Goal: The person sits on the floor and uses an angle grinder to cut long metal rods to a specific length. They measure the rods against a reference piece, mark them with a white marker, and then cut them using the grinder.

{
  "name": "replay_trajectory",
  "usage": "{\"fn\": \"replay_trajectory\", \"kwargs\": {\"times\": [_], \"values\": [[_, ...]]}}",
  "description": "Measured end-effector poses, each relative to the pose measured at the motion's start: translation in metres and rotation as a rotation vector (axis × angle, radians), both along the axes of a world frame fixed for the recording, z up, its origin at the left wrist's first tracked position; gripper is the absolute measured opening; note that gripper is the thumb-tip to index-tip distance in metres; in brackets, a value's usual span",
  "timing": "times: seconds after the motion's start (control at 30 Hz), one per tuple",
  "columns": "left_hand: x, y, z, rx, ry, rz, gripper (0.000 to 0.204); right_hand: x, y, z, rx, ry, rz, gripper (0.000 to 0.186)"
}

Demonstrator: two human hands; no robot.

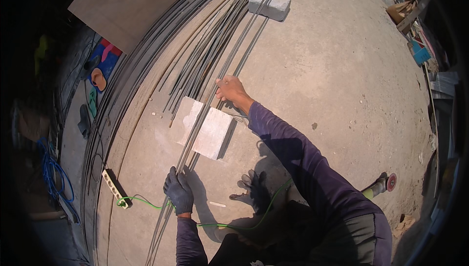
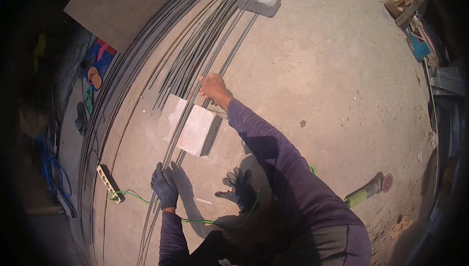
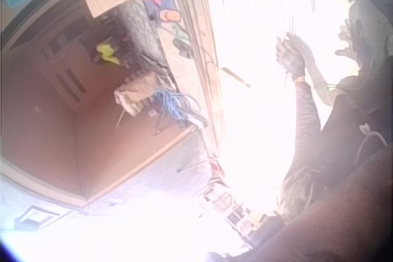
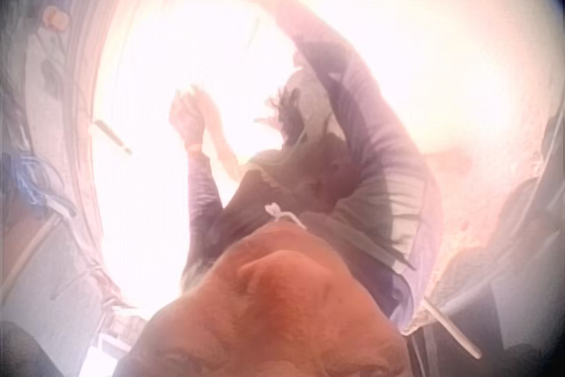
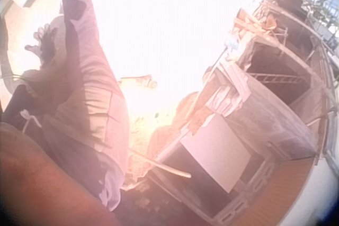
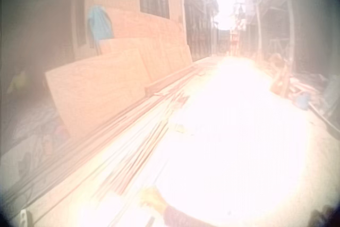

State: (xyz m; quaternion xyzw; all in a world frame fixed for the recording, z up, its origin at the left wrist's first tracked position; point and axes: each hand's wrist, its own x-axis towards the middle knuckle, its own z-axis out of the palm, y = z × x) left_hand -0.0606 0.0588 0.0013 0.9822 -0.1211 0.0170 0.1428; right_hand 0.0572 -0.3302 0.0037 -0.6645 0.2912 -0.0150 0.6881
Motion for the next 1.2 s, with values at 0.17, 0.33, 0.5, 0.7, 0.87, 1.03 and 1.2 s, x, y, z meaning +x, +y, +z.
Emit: {"fn": "replay_trajectory", "kwargs": {"times": [0.17, 0.33, 0.5, 0.7, 0.87, 1.03, 1.2], "values": [[0.0, -0.001, -0.001, -0.004, -0.018, -0.023, 0.042, -0.003, -0.002, 0.001, -0.008, -0.009, -0.002, 0.032], [0.005, 0.004, -0.01, 0.061, -0.086, -0.097, 0.037, 0.001, 0.0, 0.006, 0.011, -0.013, -0.008, 0.032], [0.011, 0.006, -0.011, 0.082, -0.076, -0.162, 0.036, 0.001, -0.01, -0.006, -0.004, -0.005, -0.026, 0.031], [0.015, 0.021, -0.001, 0.087, 0.029, -0.1, 0.035, 0.013, 0.002, -0.016, -0.01, -0.024, 0.0, 0.03], [0.018, 0.023, -0.005, 0.072, 0.05, -0.069, 0.047, 0.006, -0.01, -0.026, -0.012, -0.048, 0.022, 0.034], [0.012, 0.03, -0.018, 0.056, 0.044, -0.052, 0.043, -0.029, -0.005, -0.007, -0.241, 0.061, 0.168, 0.039], [0.015, 0.02, -0.026, 0.035, 0.036, -0.075, 0.043, -0.12, 0.062, 0.036, -0.568, 0.079, 0.765, 0.033]]}}
